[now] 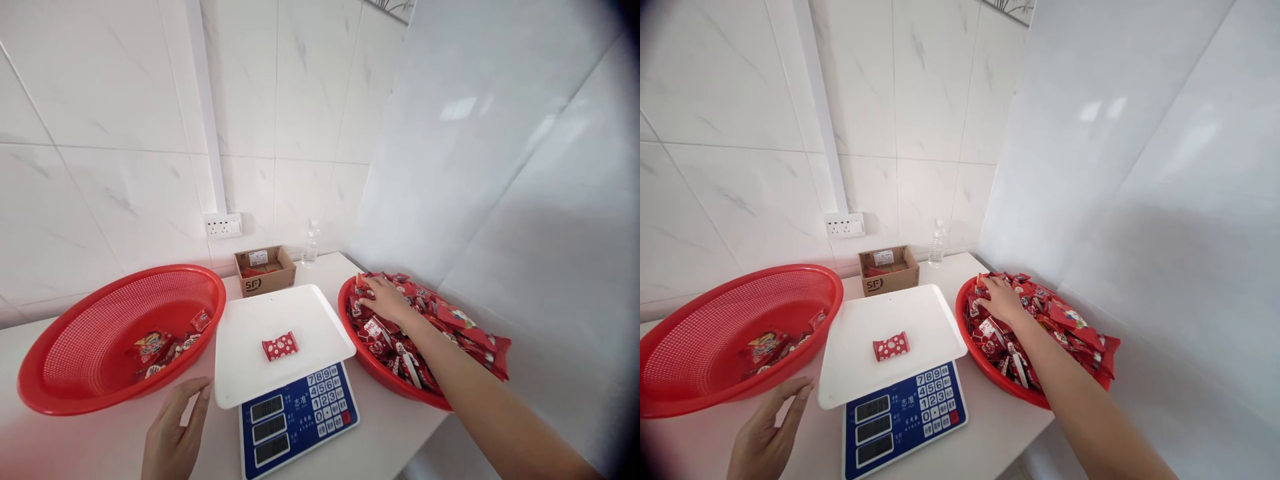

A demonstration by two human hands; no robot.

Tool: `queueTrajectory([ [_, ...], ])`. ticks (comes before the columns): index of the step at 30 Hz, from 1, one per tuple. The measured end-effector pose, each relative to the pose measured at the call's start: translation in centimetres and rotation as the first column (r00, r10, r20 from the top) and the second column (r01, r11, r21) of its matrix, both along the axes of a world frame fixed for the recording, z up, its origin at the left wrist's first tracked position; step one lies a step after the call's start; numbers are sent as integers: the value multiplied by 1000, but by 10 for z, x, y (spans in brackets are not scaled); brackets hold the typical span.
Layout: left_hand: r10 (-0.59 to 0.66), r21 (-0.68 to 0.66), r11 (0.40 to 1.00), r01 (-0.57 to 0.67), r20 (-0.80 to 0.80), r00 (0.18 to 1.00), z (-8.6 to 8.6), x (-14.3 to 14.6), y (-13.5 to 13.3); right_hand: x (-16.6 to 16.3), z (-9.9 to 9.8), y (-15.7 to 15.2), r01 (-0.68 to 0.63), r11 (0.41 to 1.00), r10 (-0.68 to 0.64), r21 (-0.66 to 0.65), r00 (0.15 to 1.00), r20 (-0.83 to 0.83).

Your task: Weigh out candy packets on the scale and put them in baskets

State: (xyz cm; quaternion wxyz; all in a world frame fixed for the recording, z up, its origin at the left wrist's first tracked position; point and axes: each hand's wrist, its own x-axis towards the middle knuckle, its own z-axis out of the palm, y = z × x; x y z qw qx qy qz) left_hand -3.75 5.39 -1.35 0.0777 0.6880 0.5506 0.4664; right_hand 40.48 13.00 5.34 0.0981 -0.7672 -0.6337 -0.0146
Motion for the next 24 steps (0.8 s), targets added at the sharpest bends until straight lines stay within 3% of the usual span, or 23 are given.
queueTrajectory([
  [4,18,-32,999,-18,18,1000,-1,-6,-1,7,-1,16,-86,983,80,-160,996,-41],
  [8,42,-93,995,-40,18,999,-2,-17,-1,2,-7,17,-170,971,159,-168,984,-75],
  [13,83,-151,986,-77,32,996,-3,-26,-1,-5,-3,7,-192,978,186,-85,980,-75],
  [18,65,-142,988,-59,36,997,-2,-24,0,-10,25,0,-75,989,89,128,990,-109],
  [21,50,-115,992,-46,38,998,-1,-19,0,-33,42,-5,-14,973,63,230,976,-208],
  [24,29,-86,996,-25,40,999,2,-12,-3,-73,45,-9,-58,984,108,171,946,-305],
])
